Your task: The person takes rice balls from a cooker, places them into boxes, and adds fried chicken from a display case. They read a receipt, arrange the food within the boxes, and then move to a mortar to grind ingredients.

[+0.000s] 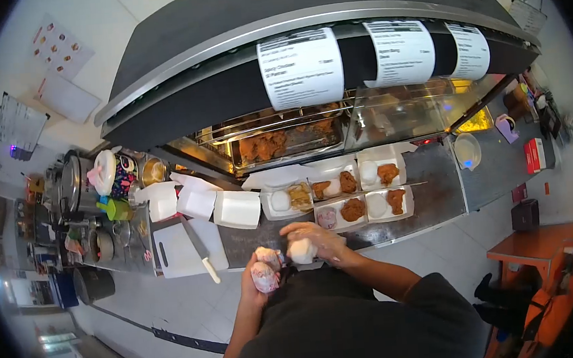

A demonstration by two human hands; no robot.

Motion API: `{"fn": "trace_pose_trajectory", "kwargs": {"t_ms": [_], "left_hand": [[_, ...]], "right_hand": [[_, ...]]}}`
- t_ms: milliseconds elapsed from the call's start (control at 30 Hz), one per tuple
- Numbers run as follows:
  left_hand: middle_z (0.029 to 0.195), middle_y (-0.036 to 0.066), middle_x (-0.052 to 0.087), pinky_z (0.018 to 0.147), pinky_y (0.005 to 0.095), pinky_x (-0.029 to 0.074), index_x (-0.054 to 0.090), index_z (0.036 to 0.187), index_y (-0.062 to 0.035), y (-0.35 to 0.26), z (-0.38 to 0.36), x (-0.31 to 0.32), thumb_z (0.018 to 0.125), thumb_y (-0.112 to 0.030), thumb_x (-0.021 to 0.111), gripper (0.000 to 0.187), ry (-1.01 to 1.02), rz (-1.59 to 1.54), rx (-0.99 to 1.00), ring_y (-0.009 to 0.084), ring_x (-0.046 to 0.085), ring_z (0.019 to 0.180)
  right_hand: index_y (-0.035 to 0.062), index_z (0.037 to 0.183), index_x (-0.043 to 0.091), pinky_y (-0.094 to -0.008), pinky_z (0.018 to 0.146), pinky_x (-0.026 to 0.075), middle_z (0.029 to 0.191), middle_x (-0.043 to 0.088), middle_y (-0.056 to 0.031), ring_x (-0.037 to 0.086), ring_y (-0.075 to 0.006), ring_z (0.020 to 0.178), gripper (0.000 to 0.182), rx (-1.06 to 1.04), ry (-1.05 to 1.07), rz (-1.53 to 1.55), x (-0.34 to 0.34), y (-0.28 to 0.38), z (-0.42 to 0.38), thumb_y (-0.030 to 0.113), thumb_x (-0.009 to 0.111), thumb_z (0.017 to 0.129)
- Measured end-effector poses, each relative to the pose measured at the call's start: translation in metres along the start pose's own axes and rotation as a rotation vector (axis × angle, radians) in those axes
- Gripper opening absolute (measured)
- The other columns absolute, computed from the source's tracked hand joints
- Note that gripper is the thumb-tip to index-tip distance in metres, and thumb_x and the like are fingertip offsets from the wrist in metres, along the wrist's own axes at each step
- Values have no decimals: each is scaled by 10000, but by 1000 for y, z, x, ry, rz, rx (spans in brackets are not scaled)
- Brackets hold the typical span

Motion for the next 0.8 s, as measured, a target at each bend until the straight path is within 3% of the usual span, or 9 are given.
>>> {"fn": "trace_pose_trajectory", "kwargs": {"t_ms": [67,133,233,333,400,467,567,700,800], "left_hand": [[1270,167,681,690,388,668,568,1381,-10,-16,8,-18,1106,-434,531,506,-50,169,60,299,715,1068],[1272,146,683,736,373,663,568,1403,-33,-38,6,-2,1097,-415,566,488,-77,391,133,268,719,1069],[1392,141,669,866,360,637,453,1616,-99,-76,-4,0,1091,-174,617,555,-102,681,235,219,728,1118],[1448,166,640,861,383,651,372,1664,-102,-100,-14,-10,1099,-146,598,610,-29,633,108,246,728,1144],[1355,190,677,765,412,670,372,1635,-77,-110,-17,-15,1097,-336,611,643,101,557,-4,294,767,958],[1294,181,696,758,419,669,524,1483,-59,-119,-13,-64,1085,-444,603,559,0,324,-115,285,760,853],[1164,122,707,775,425,655,612,1304,-43,-144,-14,-118,1092,-439,582,450,-128,321,-115,238,728,908],[1165,77,681,935,440,628,592,1315,-63,-185,-19,-125,1087,-368,635,384,18,353,-138,219,698,1045],[1210,100,659,950,392,596,544,1369,-51,-220,5,-126,1084,-346,649,423,66,514,-71,216,695,1045]], "right_hand": [[58,1381,658,-341,1003,531,1203,711,-104,684,-213,1120,454,-51,274,83,33,4,17,293,718,997],[71,1407,646,-321,955,529,1164,728,-68,686,-169,1050,545,227,181,-331,50,-16,46,362,778,966],[93,1426,637,-295,887,532,1204,725,-25,664,-116,1049,545,283,345,-451,60,-42,73,330,795,962],[42,1485,578,-321,743,624,1175,741,-98,747,-170,886,590,368,44,-3,43,-74,75,206,763,949],[19,1520,507,-402,595,643,1057,740,-188,744,-264,656,663,229,-100,193,84,-38,56,180,744,923],[-4,1464,509,-418,567,643,1054,736,-202,751,-306,669,640,172,-118,249,65,-71,69,230,749,919],[49,1466,543,-345,535,598,1016,718,-131,714,-208,641,593,147,-309,181,60,-84,69,367,706,993],[101,1408,587,-358,551,605,1024,724,-101,715,-198,679,498,158,-693,90,41,-86,76,276,757,974],[102,1396,580,-404,632,655,1144,723,-137,757,-239,887,493,30,-704,3,27,-63,98,265,771,972]]}}
Point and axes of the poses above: each hand's wrist, its own z-axis towards the middle knuckle, its own x-axis out of the palm, y = z × x, the point moved 8 cm from there along z, towards the middle knuckle
